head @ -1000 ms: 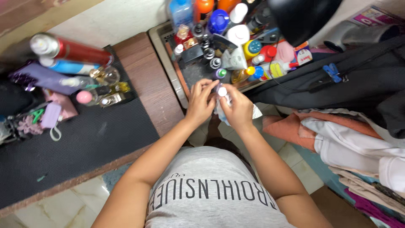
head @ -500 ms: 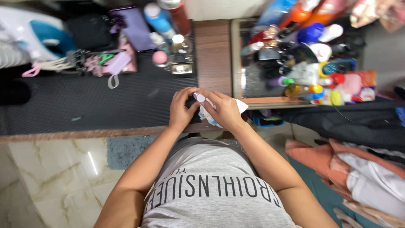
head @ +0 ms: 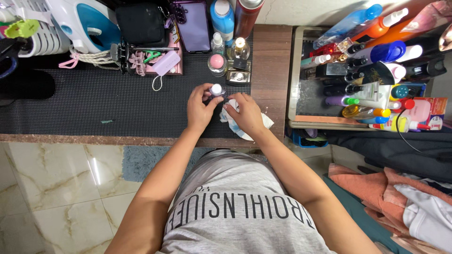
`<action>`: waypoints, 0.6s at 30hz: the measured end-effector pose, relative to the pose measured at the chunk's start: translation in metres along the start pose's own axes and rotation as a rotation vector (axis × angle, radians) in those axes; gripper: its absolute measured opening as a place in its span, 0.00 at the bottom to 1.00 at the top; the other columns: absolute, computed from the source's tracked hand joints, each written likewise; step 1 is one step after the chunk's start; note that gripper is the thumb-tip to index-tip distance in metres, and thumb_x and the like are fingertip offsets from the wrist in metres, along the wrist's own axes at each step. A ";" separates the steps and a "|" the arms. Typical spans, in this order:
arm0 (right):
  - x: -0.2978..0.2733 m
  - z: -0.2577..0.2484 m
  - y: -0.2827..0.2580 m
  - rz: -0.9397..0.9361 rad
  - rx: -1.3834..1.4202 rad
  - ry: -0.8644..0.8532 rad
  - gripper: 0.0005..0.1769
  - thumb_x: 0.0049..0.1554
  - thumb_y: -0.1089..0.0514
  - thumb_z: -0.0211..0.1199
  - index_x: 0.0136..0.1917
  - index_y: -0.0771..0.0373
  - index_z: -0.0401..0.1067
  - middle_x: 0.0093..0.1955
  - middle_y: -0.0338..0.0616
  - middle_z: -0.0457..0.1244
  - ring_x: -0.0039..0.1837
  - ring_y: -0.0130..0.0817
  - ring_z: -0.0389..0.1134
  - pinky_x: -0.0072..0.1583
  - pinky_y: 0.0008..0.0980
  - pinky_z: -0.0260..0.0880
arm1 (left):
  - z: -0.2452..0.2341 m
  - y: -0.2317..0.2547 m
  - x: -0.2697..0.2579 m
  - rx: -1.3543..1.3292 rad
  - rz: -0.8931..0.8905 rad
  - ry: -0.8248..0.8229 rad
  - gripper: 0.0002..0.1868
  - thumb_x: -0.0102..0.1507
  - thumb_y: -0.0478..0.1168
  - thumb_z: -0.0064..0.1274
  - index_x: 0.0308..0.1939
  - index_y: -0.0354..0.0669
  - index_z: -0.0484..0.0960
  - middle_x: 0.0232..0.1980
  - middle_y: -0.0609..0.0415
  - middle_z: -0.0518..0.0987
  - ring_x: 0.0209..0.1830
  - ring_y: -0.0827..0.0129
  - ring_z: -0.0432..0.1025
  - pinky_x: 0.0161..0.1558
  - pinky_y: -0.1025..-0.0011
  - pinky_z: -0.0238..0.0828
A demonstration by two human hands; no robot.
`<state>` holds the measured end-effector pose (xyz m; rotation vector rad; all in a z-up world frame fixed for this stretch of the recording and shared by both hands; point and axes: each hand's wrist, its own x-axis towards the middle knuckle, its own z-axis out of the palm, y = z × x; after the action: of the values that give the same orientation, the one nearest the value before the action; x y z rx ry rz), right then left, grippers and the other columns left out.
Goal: The person cleans and organizes a cluttered countertop. They wipe a black pouch, a notebook, a purple device, a smartphone, and several small bottles with a cloth, then place them back on the counter or in a drawer.
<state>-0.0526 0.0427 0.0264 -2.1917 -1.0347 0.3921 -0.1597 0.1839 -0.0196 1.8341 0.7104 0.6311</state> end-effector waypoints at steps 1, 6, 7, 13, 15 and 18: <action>-0.001 0.007 0.007 -0.055 -0.044 0.031 0.17 0.56 0.50 0.71 0.54 0.60 0.74 0.48 0.49 0.67 0.55 0.53 0.68 0.54 0.47 0.68 | 0.000 -0.001 0.003 -0.006 0.003 0.002 0.25 0.55 0.39 0.71 0.54 0.41 0.80 0.50 0.52 0.80 0.45 0.66 0.75 0.48 0.69 0.74; -0.005 0.028 0.031 -0.059 -0.180 0.030 0.19 0.54 0.50 0.71 0.55 0.59 0.75 0.51 0.48 0.66 0.56 0.52 0.65 0.55 0.50 0.63 | 0.001 -0.004 0.014 0.015 0.035 -0.010 0.26 0.57 0.40 0.71 0.56 0.42 0.79 0.52 0.53 0.79 0.48 0.66 0.75 0.49 0.69 0.74; -0.005 0.030 0.034 -0.082 -0.241 0.047 0.18 0.53 0.50 0.71 0.55 0.58 0.76 0.51 0.47 0.66 0.56 0.51 0.65 0.55 0.51 0.61 | 0.001 -0.005 0.015 0.021 0.043 -0.013 0.26 0.57 0.40 0.71 0.57 0.43 0.79 0.52 0.54 0.79 0.49 0.66 0.75 0.50 0.70 0.75; -0.009 0.025 0.037 -0.044 -0.124 -0.011 0.26 0.56 0.49 0.71 0.65 0.58 0.71 0.56 0.47 0.64 0.59 0.49 0.63 0.59 0.47 0.60 | 0.006 -0.021 0.008 -0.051 -0.003 -0.036 0.35 0.57 0.38 0.69 0.65 0.40 0.69 0.58 0.51 0.74 0.50 0.67 0.72 0.49 0.69 0.73; -0.011 0.019 0.034 -0.075 -0.120 0.039 0.30 0.55 0.48 0.72 0.67 0.60 0.69 0.59 0.48 0.63 0.60 0.50 0.62 0.60 0.48 0.59 | 0.013 -0.028 -0.001 -0.078 -0.103 0.014 0.35 0.55 0.38 0.69 0.62 0.37 0.67 0.54 0.50 0.71 0.45 0.68 0.70 0.45 0.69 0.73; -0.019 0.004 0.034 -0.110 -0.092 0.130 0.32 0.55 0.49 0.72 0.68 0.61 0.67 0.63 0.50 0.62 0.64 0.50 0.62 0.63 0.48 0.58 | 0.024 -0.032 -0.026 -0.078 -0.254 -0.006 0.26 0.59 0.38 0.66 0.53 0.36 0.68 0.49 0.48 0.68 0.39 0.65 0.68 0.43 0.68 0.71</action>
<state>-0.0472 0.0141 -0.0002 -2.1969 -1.1152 0.1531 -0.1668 0.1597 -0.0600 1.6403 0.8855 0.4796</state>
